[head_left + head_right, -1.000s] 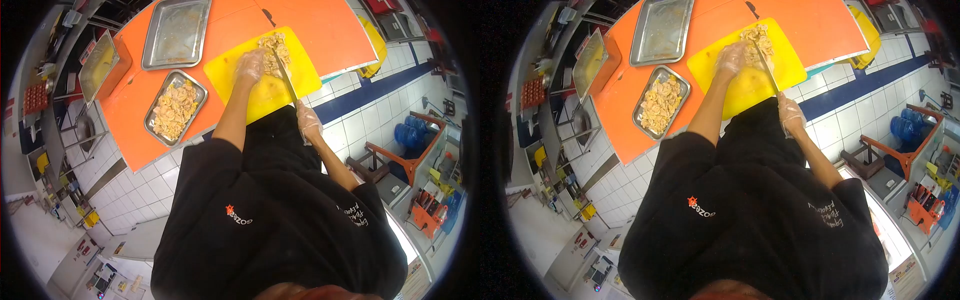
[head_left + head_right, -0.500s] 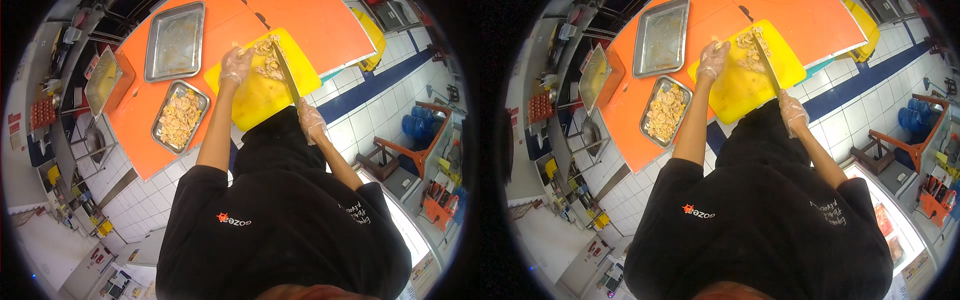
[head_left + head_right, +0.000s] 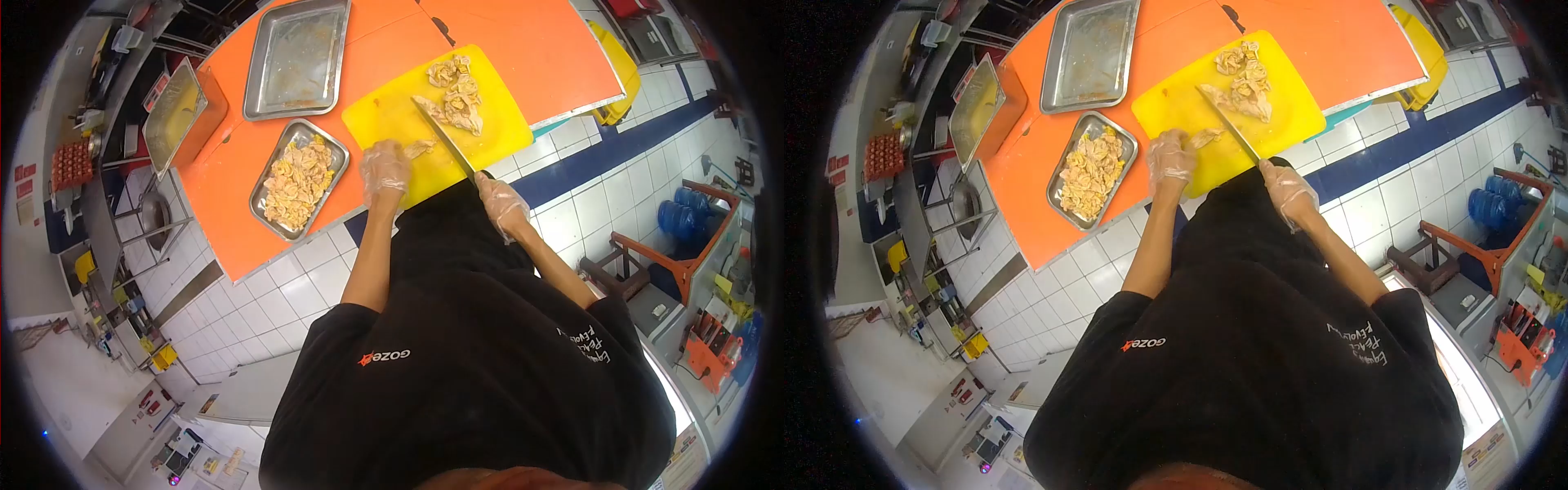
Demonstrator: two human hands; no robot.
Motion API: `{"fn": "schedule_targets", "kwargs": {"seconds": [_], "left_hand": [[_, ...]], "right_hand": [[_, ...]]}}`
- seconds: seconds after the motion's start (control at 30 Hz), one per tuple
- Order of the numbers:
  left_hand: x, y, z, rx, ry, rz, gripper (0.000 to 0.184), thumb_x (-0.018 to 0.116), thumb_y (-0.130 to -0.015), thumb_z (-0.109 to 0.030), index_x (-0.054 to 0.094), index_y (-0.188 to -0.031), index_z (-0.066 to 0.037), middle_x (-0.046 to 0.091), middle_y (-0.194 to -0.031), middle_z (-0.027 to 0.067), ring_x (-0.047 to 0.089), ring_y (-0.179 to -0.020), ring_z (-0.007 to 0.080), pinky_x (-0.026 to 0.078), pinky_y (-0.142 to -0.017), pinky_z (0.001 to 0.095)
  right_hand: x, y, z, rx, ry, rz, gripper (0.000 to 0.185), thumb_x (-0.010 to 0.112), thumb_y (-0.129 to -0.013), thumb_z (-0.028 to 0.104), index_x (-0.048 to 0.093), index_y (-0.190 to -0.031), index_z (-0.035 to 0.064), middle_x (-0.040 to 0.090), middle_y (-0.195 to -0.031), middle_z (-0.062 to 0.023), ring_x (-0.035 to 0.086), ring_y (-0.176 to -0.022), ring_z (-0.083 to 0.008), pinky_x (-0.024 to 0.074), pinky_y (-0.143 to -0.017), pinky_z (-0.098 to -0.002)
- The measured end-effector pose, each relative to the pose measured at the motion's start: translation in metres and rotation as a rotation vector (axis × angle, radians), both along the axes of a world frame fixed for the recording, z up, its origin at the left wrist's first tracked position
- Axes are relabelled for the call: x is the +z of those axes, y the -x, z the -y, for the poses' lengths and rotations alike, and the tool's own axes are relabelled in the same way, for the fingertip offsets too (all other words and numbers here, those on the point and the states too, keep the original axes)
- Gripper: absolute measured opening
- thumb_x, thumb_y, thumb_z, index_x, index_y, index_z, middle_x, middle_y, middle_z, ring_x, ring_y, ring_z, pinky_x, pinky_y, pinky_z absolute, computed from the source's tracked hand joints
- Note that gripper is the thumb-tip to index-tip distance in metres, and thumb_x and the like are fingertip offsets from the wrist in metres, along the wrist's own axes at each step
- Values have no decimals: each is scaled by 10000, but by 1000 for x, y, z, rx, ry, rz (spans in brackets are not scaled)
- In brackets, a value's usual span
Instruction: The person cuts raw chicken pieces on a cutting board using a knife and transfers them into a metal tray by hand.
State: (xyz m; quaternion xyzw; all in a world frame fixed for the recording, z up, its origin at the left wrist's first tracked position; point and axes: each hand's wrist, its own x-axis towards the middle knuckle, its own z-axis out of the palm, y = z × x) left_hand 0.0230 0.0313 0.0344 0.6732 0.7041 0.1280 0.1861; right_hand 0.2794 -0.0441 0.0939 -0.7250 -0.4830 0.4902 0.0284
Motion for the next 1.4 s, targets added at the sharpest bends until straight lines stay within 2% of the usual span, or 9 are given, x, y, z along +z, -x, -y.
{"fn": "schedule_targets", "kwargs": {"seconds": [0.23, 0.43, 0.6, 0.67, 0.8, 1.03, 1.2, 1.3, 1.4], "left_hand": [[-25, -16, 1, 75, 12, 377, 253, 679, -955, -222, 805, -1132, -91, 773, -1073, 188, 724, -1037, 394, 568, -927, 494], [-8, -26, 1, 1, -154, 400, 186, 706, -939, -201, 806, -1033, -76, 761, -1054, 203, 724, -992, 398, 576, -876, 487], [-25, -36, 4, 125, -105, 403, 163, 718, -931, -182, 807, -1010, -71, 763, -1032, 201, 724, -969, 400, 576, -861, 475], [-27, -35, 3, 151, -70, 407, 163, 729, -922, -181, 815, -988, -60, 768, -1015, 203, 734, -965, 399, 578, -858, 464], [-33, -35, 1, 151, 53, 349, 185, 729, -951, -237, 791, -1048, -93, 744, -1059, 206, 715, -1016, 413, 563, -852, 483], [-16, -39, -5, 279, 246, 300, 198, 724, -965, -256, 792, -1063, -97, 750, -1109, 204, 719, -1043, 422, 569, -880, 484], [-17, -38, -1, 239, 150, 345, 191, 716, -964, -257, 797, -1051, -107, 750, -1121, 207, 719, -1045, 423, 571, -893, 484], [-19, -42, -1, 255, 136, 318, 197, 721, -964, -263, 793, -1019, -89, 753, -1086, 203, 722, -1010, 413, 570, -876, 478], [-27, -39, 2, 186, 41, 259, 251, 707, -977, -298, 786, -992, -61, 756, -1020, 197, 717, -958, 422, 564, -846, 479]], "right_hand": [[-25, -2, 25, 277, -45, 144, 736, 257, -1162, 545, 718, -1077, -23, 718, -1130, -318, 649, -1143, -513, 496, -1000, -569], [-24, 1, -3, 146, -76, 142, 722, 241, -1175, 505, 694, -1059, -46, 715, -1118, -324, 652, -1111, -516, 510, -988, -572], [-3, 3, 2, 365, 7, 155, 620, 265, -1192, 415, 667, -1117, -51, 719, -1069, -292, 679, -1075, -478, 548, -952, -526], [-23, 2, 14, 494, -72, 233, 391, 413, -1163, 272, 634, -1244, -39, 721, -1052, -260, 705, -1045, -438, 571, -920, -489], [-54, 14, -5, 749, -282, 279, 413, 582, -1003, 70, 561, -1404, -28, 717, -1095, -259, 725, -1054, -390, 585, -913, -487], [-68, 88, -110, 698, -421, 208, 426, 605, -1002, 110, 530, -1406, 2, 729, -1119, -256, 735, -1048, -418, 595, -880, -525], [-49, 37, -49, 682, -208, 254, 382, 542, -1020, 82, 563, -1395, 11, 726, -1041, -256, 737, -970, -412, 592, -824, -521], [-63, 0, 6, 703, -401, 284, 391, 539, -1024, 77, 562, -1409, 10, 718, -915, -223, 730, -884, -406, 593, -793, -509], [-51, 16, -19, 702, -175, 196, 505, 573, -988, 80, 521, -1488, 29, 689, -1069, -220, 696, -1050, -409, 568, -895, -490]]}}
